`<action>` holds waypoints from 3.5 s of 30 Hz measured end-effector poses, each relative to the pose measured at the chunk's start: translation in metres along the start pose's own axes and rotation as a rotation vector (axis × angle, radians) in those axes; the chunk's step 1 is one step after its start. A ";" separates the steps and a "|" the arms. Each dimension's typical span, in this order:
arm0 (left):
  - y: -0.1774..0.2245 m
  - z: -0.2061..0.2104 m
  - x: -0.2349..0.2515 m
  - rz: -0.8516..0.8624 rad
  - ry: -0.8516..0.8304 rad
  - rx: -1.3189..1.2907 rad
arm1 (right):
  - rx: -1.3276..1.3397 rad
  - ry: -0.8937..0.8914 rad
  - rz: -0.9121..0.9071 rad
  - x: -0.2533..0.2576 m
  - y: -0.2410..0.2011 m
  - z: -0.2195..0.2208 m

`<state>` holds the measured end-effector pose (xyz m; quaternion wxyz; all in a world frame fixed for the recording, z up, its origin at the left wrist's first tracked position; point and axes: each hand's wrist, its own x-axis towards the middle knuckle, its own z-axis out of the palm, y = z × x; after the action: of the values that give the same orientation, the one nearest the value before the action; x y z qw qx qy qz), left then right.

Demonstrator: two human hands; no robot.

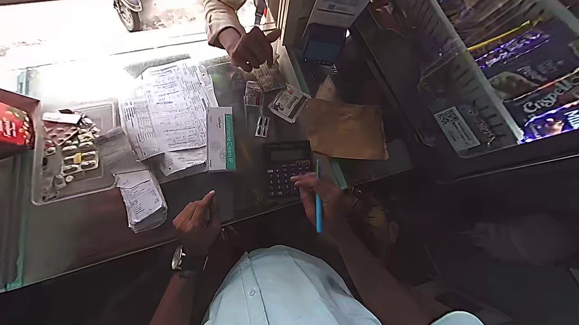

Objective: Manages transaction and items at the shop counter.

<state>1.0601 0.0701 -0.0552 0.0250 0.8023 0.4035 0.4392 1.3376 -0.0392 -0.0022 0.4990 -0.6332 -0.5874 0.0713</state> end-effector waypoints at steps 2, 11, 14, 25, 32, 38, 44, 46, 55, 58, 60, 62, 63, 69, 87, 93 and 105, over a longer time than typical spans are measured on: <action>0.001 0.001 0.000 0.009 0.002 -0.003 | -0.172 -0.096 -0.094 -0.033 -0.008 0.020; 0.001 -0.002 0.002 0.038 -0.034 -0.037 | -0.405 0.056 -0.019 -0.037 -0.002 0.019; 0.001 -0.003 0.000 0.039 -0.024 -0.023 | -0.496 0.080 0.063 -0.032 0.017 0.007; -0.002 0.001 -0.001 0.059 -0.006 -0.022 | -0.351 -0.091 0.037 0.053 -0.013 0.032; -0.003 0.000 -0.001 0.044 -0.006 -0.036 | -0.059 0.021 0.051 0.111 0.005 0.031; 0.000 0.001 0.000 0.029 0.037 -0.035 | 0.115 0.338 0.060 0.027 0.002 -0.018; 0.000 0.000 -0.001 0.038 0.016 -0.041 | -0.191 0.045 -0.063 -0.047 0.001 0.033; 0.000 -0.001 0.000 0.043 0.011 -0.046 | -0.252 -0.002 -0.105 -0.049 -0.003 0.042; 0.000 -0.001 -0.001 0.040 0.010 -0.033 | -0.502 -0.142 -0.084 -0.025 -0.008 0.035; 0.000 0.000 -0.001 0.043 0.013 -0.037 | -0.396 -0.034 -0.116 -0.032 -0.003 0.023; 0.000 0.000 -0.001 0.038 0.017 -0.032 | -0.351 0.027 -0.134 -0.041 -0.001 0.018; 0.001 0.000 -0.001 0.036 0.018 -0.030 | -0.365 0.022 -0.139 -0.051 0.001 0.021; 0.001 0.000 -0.001 0.040 0.018 -0.027 | -0.394 -0.007 -0.128 -0.052 0.002 0.023; 0.000 -0.001 -0.001 0.044 0.002 -0.033 | -0.475 -0.104 -0.097 -0.033 -0.005 0.035; 0.000 0.000 -0.001 0.053 0.019 -0.043 | -0.468 -0.015 0.008 -0.033 0.006 0.020; 0.000 -0.001 -0.001 0.048 0.003 -0.041 | -0.429 -0.084 -0.110 -0.029 -0.015 0.040; 0.000 0.000 0.002 0.070 0.042 -0.033 | -0.343 0.180 -0.083 -0.053 0.011 0.013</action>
<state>1.0612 0.0715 -0.0535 0.0143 0.8059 0.3684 0.4632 1.3205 -0.0733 -0.0422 0.4367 -0.6879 -0.5696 -0.1074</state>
